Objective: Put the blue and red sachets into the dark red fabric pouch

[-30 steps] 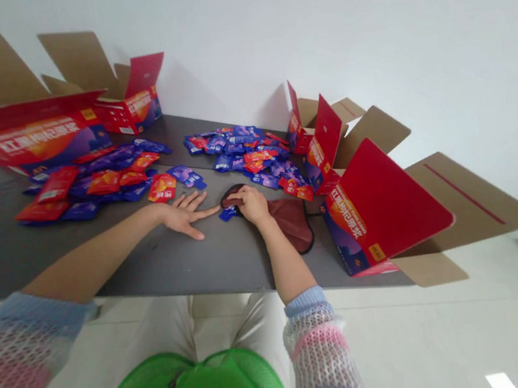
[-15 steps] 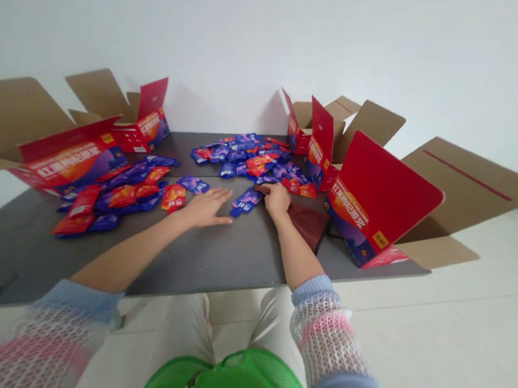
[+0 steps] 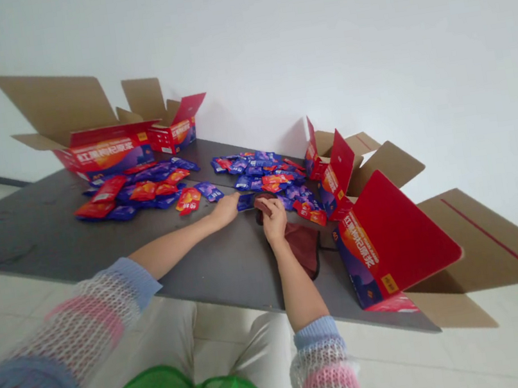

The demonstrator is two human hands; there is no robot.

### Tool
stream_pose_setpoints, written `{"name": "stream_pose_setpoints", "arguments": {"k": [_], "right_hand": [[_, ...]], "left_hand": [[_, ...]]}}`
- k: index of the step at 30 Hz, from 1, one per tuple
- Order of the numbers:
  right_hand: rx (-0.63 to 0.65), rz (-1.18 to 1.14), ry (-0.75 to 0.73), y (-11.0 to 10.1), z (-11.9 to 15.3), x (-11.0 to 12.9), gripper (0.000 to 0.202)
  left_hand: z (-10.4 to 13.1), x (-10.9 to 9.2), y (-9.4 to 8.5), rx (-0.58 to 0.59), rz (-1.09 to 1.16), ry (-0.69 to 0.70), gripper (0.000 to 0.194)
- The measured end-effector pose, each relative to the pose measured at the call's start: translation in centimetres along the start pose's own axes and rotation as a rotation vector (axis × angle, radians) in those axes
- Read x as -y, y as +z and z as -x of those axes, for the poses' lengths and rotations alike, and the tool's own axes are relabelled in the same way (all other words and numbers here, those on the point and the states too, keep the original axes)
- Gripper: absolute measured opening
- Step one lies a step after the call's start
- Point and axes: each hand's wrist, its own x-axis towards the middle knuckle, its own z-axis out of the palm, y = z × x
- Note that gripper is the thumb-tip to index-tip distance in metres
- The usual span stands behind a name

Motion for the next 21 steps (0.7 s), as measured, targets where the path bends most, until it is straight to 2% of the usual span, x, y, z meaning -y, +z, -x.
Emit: {"name": "stream_pose_setpoints", "arguments": {"k": [3,5,8,10,14,21], "right_hand": [[0.070,-0.021,-0.061,1.0,0.5,0.9,0.041],[0.201,-0.018,-0.137,1.4,0.9,1.6,0.042],[0.420,0.072,-0.242,1.7,1.4,2.3,0.044],[0.474,0.162,-0.236,1.7,1.4,2.7,0.045],[0.495,0.312,-0.112,1.2,0.8,2.9,0.042],[0.480,0.512,0.147,0.6,-0.6,2.4,0.039]], "left_hand": [[0.4,0.8,-0.3,0.088,0.151,-0.089,0.026],[1.1,0.9,0.0,0.170,0.298,-0.125,0.024],[2.1,0.8,0.6,0.255,0.679,-0.215,0.025],[2.3,0.7,0.9,0.263,0.840,-0.310,0.026],[2.0,0.6,1.2,0.277,0.739,-0.400,0.019],[1.5,1.3,1.7,0.342,0.576,-0.336,0.024]]}}
